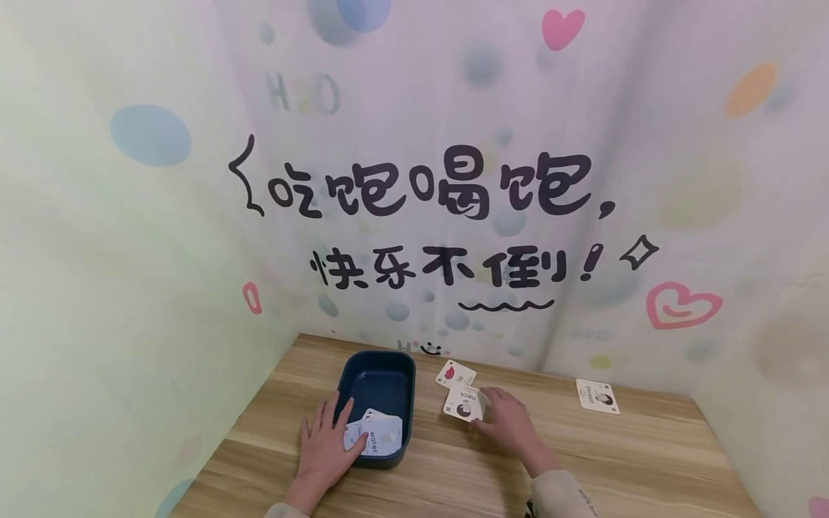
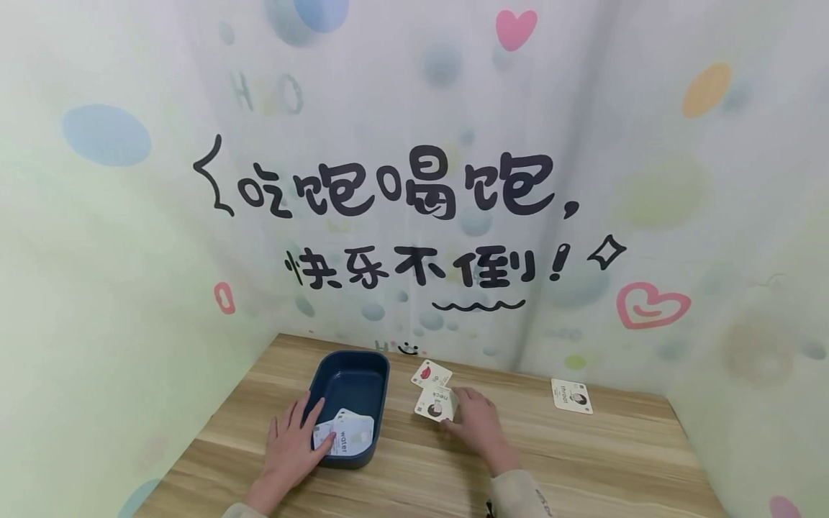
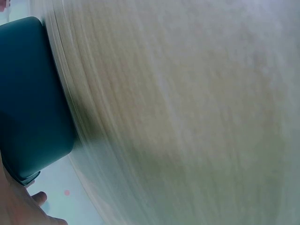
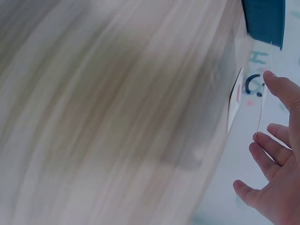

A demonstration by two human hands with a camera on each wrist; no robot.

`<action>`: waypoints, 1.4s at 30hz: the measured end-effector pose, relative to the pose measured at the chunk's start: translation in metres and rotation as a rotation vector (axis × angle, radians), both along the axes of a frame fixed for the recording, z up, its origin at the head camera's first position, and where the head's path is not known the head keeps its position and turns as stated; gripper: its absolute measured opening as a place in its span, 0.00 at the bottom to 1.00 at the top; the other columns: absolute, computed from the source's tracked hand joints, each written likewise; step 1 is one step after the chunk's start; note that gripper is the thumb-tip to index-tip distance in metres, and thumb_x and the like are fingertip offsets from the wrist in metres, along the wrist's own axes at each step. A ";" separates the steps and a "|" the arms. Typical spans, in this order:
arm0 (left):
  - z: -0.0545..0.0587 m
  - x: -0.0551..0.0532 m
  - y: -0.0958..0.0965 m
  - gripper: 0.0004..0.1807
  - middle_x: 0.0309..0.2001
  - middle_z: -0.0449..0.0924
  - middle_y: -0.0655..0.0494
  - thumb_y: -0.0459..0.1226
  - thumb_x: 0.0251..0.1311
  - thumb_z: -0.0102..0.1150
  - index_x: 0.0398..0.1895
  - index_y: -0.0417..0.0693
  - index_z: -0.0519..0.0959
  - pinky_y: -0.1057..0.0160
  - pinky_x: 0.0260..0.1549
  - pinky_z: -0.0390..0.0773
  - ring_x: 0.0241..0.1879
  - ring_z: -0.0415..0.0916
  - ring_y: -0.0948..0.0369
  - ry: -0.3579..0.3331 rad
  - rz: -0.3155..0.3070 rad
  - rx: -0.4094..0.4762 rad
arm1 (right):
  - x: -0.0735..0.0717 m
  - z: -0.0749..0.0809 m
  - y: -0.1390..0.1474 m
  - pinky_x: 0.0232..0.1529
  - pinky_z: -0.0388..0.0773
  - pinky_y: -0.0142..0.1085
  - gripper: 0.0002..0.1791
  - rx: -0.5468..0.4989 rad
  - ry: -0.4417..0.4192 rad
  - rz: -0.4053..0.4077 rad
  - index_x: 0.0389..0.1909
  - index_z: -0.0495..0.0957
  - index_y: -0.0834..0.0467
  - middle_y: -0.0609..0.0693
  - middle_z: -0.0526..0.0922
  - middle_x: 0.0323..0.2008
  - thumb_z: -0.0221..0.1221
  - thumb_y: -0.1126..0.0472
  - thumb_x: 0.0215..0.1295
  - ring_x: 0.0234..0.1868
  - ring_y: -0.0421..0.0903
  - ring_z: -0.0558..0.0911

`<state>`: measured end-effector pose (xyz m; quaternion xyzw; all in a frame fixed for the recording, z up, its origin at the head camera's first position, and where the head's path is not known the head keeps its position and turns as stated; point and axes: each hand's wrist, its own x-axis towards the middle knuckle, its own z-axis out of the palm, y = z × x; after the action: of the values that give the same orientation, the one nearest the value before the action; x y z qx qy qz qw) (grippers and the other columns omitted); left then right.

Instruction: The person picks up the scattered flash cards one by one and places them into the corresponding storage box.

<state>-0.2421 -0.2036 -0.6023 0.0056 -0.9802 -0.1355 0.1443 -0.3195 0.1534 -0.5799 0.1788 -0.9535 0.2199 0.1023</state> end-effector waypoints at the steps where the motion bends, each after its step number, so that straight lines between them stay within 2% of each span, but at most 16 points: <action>1: 0.000 0.000 0.000 0.41 0.77 0.56 0.45 0.62 0.59 0.58 0.73 0.56 0.67 0.26 0.66 0.55 0.73 0.57 0.40 0.001 0.000 -0.002 | 0.001 0.002 -0.002 0.62 0.74 0.58 0.40 -0.006 0.004 0.006 0.61 0.74 0.65 0.63 0.79 0.59 0.75 0.50 0.49 0.60 0.62 0.78; 12: 0.002 0.000 0.001 0.41 0.77 0.57 0.45 0.62 0.59 0.58 0.73 0.56 0.67 0.27 0.66 0.55 0.73 0.57 0.41 -0.003 0.001 -0.008 | 0.000 0.022 -0.030 0.57 0.77 0.54 0.37 -0.009 0.108 0.071 0.58 0.77 0.63 0.62 0.81 0.56 0.76 0.51 0.47 0.57 0.61 0.81; 17: 0.002 0.000 0.001 0.41 0.76 0.57 0.45 0.61 0.59 0.58 0.73 0.56 0.67 0.26 0.66 0.55 0.73 0.57 0.41 0.006 0.000 -0.010 | 0.000 0.028 -0.044 0.56 0.78 0.53 0.38 -0.006 0.120 0.105 0.58 0.77 0.63 0.60 0.82 0.55 0.75 0.50 0.48 0.56 0.59 0.81; 33: 0.004 0.000 0.003 0.41 0.77 0.56 0.44 0.62 0.59 0.58 0.73 0.55 0.67 0.27 0.66 0.55 0.73 0.57 0.40 -0.022 0.012 -0.007 | 0.010 0.047 -0.089 0.58 0.77 0.54 0.37 0.031 0.084 0.238 0.60 0.76 0.62 0.58 0.82 0.57 0.74 0.49 0.50 0.58 0.57 0.80; 42: 0.003 0.000 0.002 0.41 0.77 0.57 0.44 0.62 0.58 0.58 0.72 0.55 0.67 0.27 0.66 0.55 0.73 0.58 0.40 -0.020 0.015 -0.011 | 0.012 0.045 -0.114 0.61 0.75 0.53 0.39 0.117 0.002 0.243 0.65 0.73 0.57 0.54 0.79 0.61 0.71 0.43 0.55 0.62 0.54 0.78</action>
<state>-0.2420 -0.2015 -0.5992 0.0133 -0.9823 -0.1288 0.1353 -0.3073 0.0397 -0.5346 0.2987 -0.9360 0.1746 0.0653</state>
